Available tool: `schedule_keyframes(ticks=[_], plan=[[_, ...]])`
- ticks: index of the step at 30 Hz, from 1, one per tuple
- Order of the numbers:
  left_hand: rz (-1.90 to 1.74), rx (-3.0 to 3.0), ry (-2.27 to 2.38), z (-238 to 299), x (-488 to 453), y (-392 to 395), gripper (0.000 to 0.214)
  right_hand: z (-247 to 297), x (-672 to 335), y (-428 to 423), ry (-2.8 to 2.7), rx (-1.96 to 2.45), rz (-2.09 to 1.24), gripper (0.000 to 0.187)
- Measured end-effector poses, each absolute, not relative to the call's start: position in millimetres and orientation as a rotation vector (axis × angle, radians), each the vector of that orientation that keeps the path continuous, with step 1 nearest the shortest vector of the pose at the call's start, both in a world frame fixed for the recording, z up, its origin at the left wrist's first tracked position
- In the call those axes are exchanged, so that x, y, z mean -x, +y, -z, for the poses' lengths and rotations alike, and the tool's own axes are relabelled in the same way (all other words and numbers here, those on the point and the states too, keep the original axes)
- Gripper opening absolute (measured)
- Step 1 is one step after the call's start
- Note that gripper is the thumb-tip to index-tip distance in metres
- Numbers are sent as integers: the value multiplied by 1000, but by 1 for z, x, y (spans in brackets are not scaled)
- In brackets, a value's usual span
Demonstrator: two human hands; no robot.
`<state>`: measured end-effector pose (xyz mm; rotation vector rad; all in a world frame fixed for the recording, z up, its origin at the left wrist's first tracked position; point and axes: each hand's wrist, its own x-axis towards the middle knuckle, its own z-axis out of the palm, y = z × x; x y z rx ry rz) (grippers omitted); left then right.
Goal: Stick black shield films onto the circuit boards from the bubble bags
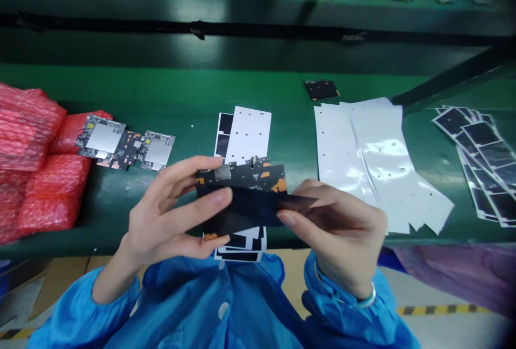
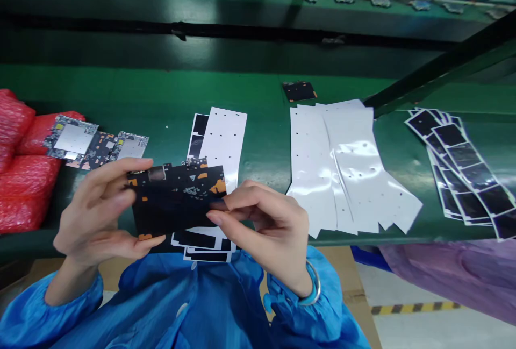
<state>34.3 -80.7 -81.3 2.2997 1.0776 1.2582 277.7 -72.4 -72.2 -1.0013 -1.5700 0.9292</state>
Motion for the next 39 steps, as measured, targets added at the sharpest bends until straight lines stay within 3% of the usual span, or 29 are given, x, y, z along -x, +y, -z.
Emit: schedule_keyframes(ticks=[4,6,9,12,13,15,16,18,20,24,27,32,37,39], plan=[[-1078,-2374,1147,76,-36,-80,23,69,-273,-72,-1820,1048,-608,10],[-977,-2253,1202,75,-37,-80,29,69,-273,-70,-2022,1105,-335,12],[-800,-2074,1218,78,-39,-69,45,75,-282,-64,-2195,1214,-78,34],[-779,-2174,1143,81,-35,-26,26,93,-294,-52,-2160,1395,9,46],[-823,-2248,1144,83,-32,-5,20,101,-295,-49,-2143,1432,-7,45],[-861,-2359,1241,88,-25,40,30,118,-292,-46,-2188,1394,-126,41],[-822,-2349,1346,92,-22,58,43,127,-287,-46,-2256,1348,-203,49],[-666,-2279,1551,101,-18,80,65,144,-277,-49,-2450,1253,-341,85],[-470,-2268,1639,111,-19,76,72,158,-275,-51,-2639,1213,-445,108],[-237,-2522,1359,135,-25,15,56,171,-321,-41,-2740,1308,-599,105],[-195,-2642,1194,154,-29,-33,57,166,-381,-27,-2686,1409,-704,99],[-233,-2651,1297,173,-39,-66,60,145,-389,-25,-2544,1447,-560,86],[-382,-2550,1306,171,-51,-83,58,161,-295,-33,-2580,1157,-580,133],[-520,-2375,1356,166,-49,-88,49,174,-276,-36,-2553,1120,-590,138]])
